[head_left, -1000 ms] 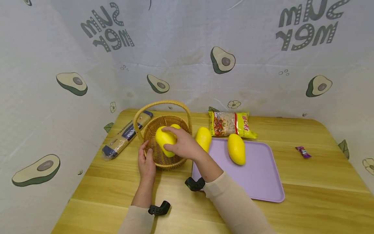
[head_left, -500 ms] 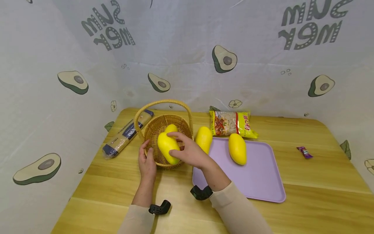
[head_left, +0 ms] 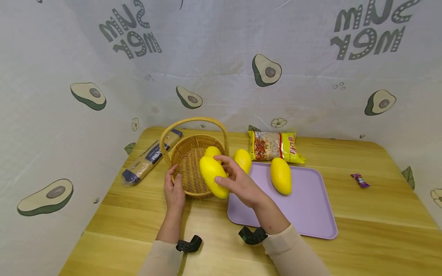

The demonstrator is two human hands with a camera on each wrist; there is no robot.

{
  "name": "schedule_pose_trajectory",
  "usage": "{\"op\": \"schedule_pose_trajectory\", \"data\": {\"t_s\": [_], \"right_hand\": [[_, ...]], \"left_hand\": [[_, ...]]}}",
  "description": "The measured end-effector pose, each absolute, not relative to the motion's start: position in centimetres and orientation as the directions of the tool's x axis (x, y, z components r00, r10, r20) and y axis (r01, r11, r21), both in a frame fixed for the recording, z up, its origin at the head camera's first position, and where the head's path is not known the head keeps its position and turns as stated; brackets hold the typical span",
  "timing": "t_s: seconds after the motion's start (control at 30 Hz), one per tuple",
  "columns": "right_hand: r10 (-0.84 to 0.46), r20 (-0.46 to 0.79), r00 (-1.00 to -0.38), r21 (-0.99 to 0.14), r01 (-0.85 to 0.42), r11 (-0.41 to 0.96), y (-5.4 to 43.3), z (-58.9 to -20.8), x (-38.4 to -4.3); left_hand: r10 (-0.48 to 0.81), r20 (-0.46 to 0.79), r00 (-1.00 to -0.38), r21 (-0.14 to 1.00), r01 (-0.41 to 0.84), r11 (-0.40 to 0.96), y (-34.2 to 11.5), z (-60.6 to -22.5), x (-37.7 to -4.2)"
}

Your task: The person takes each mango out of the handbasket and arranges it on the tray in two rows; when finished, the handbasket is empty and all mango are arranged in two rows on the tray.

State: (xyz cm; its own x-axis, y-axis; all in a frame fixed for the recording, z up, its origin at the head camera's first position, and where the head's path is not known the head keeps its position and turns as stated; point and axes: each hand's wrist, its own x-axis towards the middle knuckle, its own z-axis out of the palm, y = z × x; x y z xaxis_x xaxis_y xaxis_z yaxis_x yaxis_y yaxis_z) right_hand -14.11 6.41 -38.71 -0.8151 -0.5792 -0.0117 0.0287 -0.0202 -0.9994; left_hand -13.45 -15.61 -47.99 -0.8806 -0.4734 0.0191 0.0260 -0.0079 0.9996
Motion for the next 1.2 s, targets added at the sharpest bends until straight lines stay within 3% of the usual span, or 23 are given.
{"op": "schedule_pose_trajectory", "data": {"t_s": [0.2,0.4,0.67,1.2], "right_hand": [[-0.439,-0.053,-0.897,-0.997,0.025,0.071,7.6,-38.8,-14.1],[-0.356,-0.082,-0.931,-0.990,0.036,0.133,9.2,-38.5,-14.2],[-0.288,-0.059,-0.956,-0.998,0.045,0.053,10.6,-38.9,-14.3],[-0.244,-0.116,-0.963,-0.979,0.068,0.194,12.4,-38.8,-14.3]], "left_hand": [[-0.473,0.024,-0.880,0.999,0.034,-0.012,-15.6,-48.1,-13.6],[-0.466,0.024,-0.884,0.999,0.033,-0.011,-15.6,-47.9,-13.6],[-0.464,0.021,-0.886,0.999,0.030,-0.013,-15.6,-48.0,-13.4],[-0.475,0.019,-0.880,1.000,0.027,-0.012,-15.6,-48.0,-13.3]]}}
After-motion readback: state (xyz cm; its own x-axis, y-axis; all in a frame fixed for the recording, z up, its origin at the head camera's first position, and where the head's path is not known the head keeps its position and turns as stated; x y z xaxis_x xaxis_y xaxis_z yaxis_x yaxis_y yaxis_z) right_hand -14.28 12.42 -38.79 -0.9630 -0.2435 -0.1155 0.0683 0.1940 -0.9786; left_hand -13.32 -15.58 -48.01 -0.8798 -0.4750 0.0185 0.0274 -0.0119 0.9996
